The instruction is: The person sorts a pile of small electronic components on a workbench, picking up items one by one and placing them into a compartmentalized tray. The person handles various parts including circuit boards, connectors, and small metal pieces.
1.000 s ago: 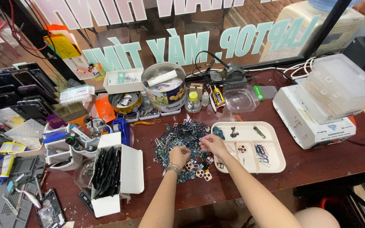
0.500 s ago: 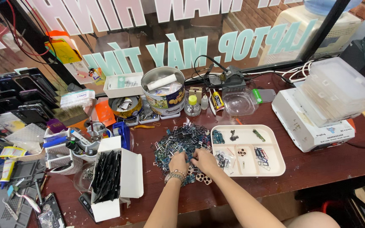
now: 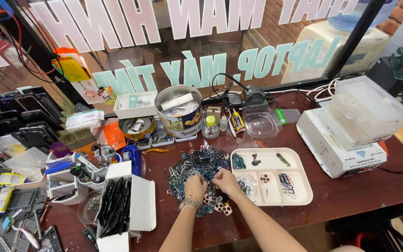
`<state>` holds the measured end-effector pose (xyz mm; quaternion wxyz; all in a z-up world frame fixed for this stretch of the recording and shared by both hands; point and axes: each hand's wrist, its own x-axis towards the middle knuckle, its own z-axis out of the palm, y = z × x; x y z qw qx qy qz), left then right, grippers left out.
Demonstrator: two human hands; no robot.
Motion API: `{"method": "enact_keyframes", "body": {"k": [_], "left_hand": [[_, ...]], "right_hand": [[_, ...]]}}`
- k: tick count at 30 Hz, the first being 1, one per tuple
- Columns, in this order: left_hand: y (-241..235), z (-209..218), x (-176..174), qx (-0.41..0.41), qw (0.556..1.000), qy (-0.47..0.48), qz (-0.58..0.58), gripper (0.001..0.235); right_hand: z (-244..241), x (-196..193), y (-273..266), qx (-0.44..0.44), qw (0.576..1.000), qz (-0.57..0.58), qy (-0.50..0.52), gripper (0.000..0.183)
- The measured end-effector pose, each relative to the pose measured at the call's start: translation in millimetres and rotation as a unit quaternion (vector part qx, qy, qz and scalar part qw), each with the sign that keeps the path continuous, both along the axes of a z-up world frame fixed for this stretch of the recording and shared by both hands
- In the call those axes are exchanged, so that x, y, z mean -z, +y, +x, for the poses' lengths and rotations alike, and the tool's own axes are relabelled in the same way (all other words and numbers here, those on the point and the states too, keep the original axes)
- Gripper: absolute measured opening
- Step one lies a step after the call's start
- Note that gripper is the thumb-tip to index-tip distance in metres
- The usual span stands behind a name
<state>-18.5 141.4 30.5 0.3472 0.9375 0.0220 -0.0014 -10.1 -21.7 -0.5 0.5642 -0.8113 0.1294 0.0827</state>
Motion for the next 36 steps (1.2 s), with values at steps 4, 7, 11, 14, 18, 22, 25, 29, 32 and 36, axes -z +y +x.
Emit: {"method": "enact_keyframes", "body": {"k": [4, 7, 11, 14, 18, 22, 25, 29, 32, 36], "left_hand": [[-10, 23, 8, -0.110, 0.973, 0.056, -0.195, 0.018], [-21, 41, 22, -0.093, 0.927, 0.105, -0.347, 0.018], [-46, 63, 47, -0.055, 0.875, 0.132, -0.463, 0.022], [-65, 72, 63, -0.028, 0.853, 0.135, -0.504, 0.022], [-96, 82, 74, -0.038, 0.833, 0.126, -0.537, 0.022], [-124, 90, 78, -0.036, 0.845, 0.127, -0.518, 0.027], [-146, 95, 77, -0.021, 0.831, 0.148, -0.536, 0.032], [-167, 101, 73, 0.028, 0.859, 0.185, -0.476, 0.040], [-172, 100, 76, 0.055, 0.907, 0.141, -0.394, 0.041], [-166, 100, 85, 0.044, 0.921, 0.070, -0.380, 0.038]], "right_hand": [[10, -1, -8, 0.033, 0.990, 0.136, -0.006, 0.032], [19, -2, -17, -0.003, 0.991, 0.133, -0.009, 0.032], [30, -4, -40, -0.020, 0.993, 0.112, -0.027, 0.030], [33, -5, -60, -0.015, 0.989, 0.147, -0.023, 0.029], [39, -6, -88, 0.001, 0.976, 0.216, 0.015, 0.026], [43, -2, -115, 0.015, 0.981, 0.194, 0.020, 0.023], [49, 7, -130, 0.061, 0.974, 0.218, 0.005, 0.022], [60, 20, -151, 0.127, 0.974, 0.188, -0.010, 0.022], [64, 23, -164, 0.163, 0.971, 0.171, -0.032, 0.023], [61, 16, -177, 0.174, 0.979, 0.091, -0.043, 0.022]]}}
